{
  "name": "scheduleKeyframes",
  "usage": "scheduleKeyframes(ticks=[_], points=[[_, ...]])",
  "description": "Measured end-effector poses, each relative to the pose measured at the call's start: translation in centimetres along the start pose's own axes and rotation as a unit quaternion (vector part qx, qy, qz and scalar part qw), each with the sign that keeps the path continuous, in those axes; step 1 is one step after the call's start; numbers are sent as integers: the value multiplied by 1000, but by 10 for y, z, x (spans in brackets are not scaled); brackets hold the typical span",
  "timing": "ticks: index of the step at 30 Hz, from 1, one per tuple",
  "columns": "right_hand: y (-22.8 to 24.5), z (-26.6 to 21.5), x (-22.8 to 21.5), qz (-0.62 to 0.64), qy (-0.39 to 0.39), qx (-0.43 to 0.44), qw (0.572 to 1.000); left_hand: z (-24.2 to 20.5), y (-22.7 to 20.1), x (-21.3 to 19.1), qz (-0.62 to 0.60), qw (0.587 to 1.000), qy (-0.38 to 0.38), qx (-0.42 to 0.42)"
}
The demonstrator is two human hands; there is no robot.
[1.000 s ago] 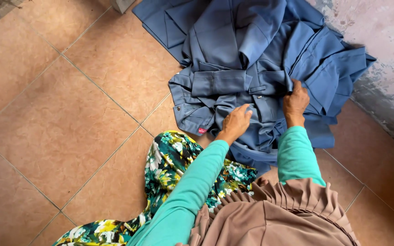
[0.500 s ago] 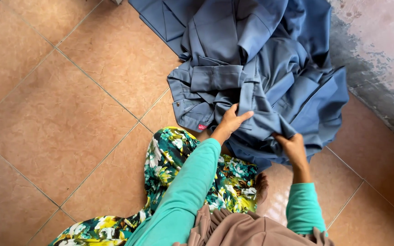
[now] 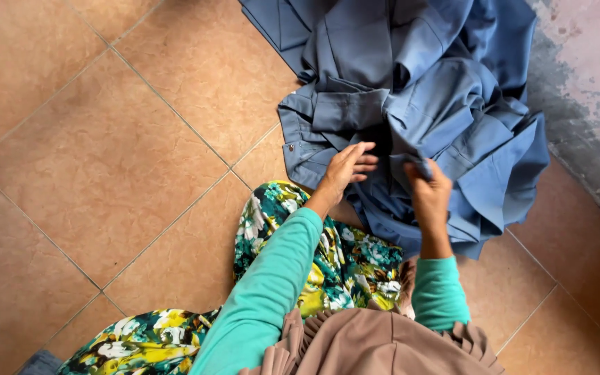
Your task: Folding multiple pairs of blue pants and placing them into a neat stack on the floor.
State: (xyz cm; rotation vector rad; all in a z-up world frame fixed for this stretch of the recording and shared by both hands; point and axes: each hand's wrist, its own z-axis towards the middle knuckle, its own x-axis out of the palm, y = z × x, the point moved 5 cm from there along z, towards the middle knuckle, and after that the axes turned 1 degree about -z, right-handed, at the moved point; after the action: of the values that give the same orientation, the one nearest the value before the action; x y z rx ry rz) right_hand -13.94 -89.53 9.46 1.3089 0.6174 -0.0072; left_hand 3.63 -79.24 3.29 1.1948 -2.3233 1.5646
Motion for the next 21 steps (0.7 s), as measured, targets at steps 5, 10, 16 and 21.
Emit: scheduleKeyframes(ticks=[5,10,16,21], points=[[47,-27,-32,246,31,109,963,24,42,-32,37,998,-47,-37],[-15,-61,-47,370,227,131,891,10,30,-20,16,994,-40,-96],[90,-5,-30,323,100,147,929,-66,5,-44,51,976,-23,-209],[107,70,-44,224,-39,101,969,-92,-10,-37,110,961,42,-251]])
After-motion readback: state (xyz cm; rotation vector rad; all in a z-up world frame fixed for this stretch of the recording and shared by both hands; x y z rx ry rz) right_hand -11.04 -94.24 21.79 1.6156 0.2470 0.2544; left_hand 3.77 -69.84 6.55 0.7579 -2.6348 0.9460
